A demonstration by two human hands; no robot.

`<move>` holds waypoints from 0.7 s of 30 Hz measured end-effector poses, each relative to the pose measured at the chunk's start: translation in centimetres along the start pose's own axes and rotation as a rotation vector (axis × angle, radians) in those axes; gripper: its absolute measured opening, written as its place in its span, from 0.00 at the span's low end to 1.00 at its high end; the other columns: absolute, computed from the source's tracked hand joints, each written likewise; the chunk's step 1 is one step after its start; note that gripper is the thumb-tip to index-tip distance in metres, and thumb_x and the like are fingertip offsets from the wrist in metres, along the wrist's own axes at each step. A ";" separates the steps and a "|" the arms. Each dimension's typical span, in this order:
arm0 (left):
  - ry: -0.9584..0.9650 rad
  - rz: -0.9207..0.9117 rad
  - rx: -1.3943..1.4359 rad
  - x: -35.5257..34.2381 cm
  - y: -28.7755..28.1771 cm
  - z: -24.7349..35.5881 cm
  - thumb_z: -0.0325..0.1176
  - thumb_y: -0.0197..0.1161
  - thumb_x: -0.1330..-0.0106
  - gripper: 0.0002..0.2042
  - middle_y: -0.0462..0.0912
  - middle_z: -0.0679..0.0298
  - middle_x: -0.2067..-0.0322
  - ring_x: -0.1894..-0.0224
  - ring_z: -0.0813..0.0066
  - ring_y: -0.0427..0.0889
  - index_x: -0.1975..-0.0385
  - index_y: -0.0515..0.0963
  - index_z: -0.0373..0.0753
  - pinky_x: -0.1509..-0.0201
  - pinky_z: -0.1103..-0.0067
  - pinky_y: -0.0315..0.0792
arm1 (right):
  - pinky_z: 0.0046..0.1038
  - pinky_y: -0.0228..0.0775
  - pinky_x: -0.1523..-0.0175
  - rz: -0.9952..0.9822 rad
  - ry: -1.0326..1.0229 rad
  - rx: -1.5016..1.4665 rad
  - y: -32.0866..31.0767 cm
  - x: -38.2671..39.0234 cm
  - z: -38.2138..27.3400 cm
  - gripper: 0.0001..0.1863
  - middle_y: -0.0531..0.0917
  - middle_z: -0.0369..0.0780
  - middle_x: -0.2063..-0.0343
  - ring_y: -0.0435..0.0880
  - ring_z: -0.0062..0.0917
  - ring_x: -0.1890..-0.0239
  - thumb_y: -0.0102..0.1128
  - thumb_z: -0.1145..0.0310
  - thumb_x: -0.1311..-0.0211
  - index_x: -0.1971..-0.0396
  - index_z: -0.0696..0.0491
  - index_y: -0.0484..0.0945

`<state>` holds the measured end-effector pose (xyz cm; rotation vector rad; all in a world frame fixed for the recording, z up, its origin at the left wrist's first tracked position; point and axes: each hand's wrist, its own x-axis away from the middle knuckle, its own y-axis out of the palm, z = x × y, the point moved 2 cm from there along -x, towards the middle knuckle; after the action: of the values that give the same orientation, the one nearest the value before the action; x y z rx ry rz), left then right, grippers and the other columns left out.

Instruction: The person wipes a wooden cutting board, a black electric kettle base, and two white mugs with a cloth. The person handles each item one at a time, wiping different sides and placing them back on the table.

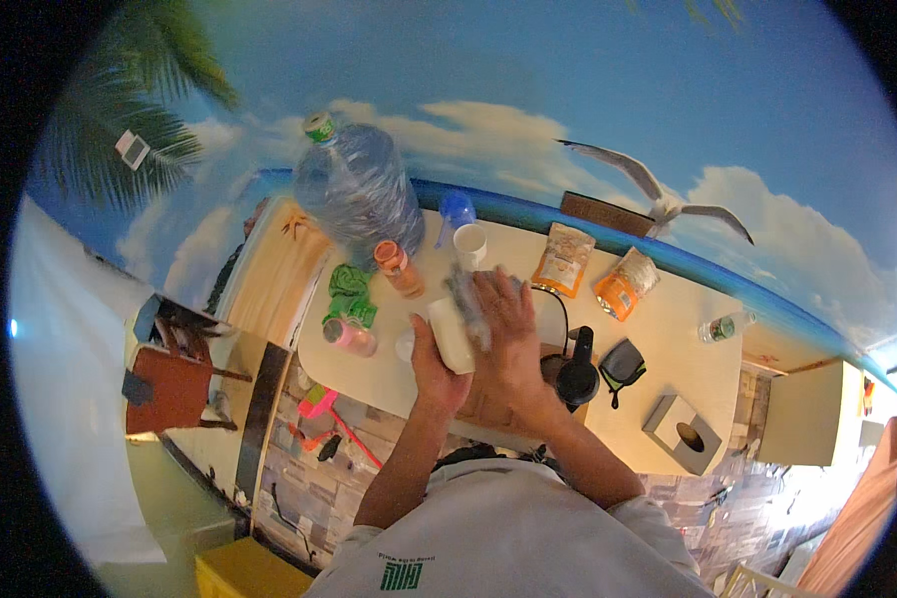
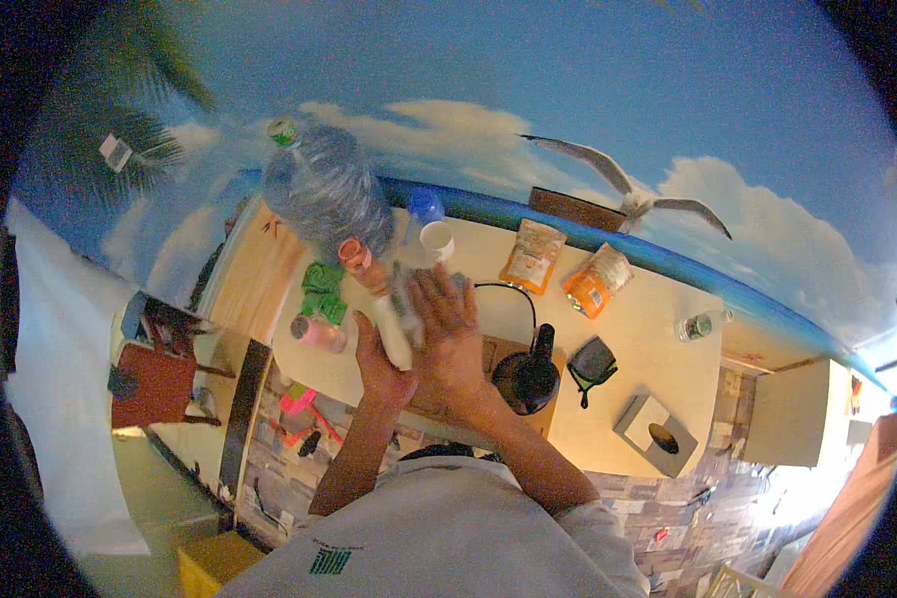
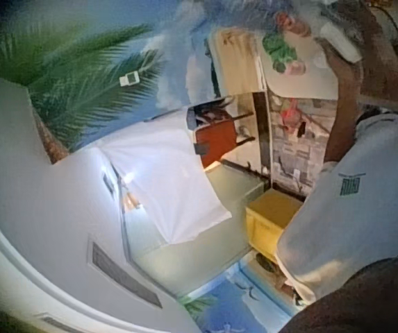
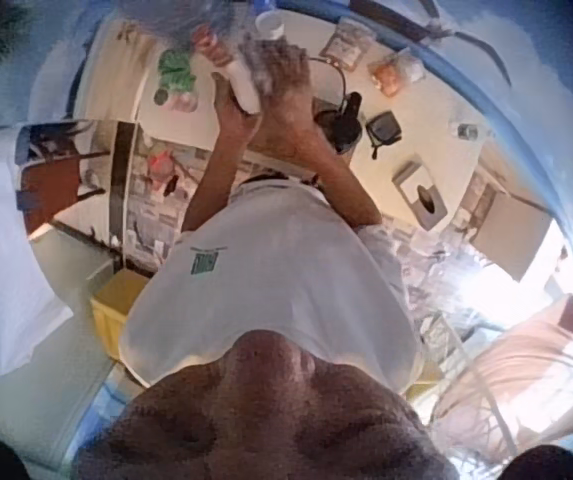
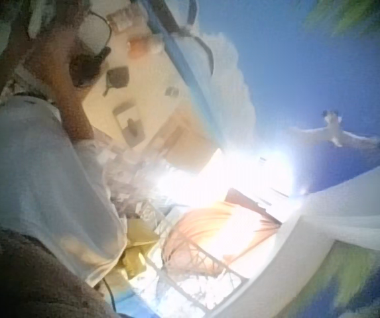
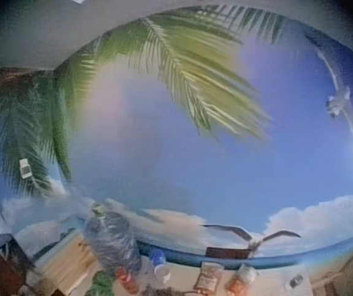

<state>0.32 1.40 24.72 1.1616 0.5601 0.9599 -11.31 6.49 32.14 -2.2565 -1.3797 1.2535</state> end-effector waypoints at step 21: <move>0.028 0.085 -0.208 -2.4 -0.1 1.9 0.50 0.52 0.23 0.21 0.79 0.63 0.48 0.46 0.70 0.79 0.41 0.70 0.43 0.40 0.70 0.75 | 0.56 0.38 0.22 -0.084 0.026 0.014 3.1 1.6 -2.5 0.43 0.56 0.52 0.25 0.55 0.50 0.23 0.66 0.71 0.51 0.30 0.56 0.65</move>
<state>0.69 -1.63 24.99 0.9937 0.4245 1.0821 -7.12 6.70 31.06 -2.1734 -1.4359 1.1991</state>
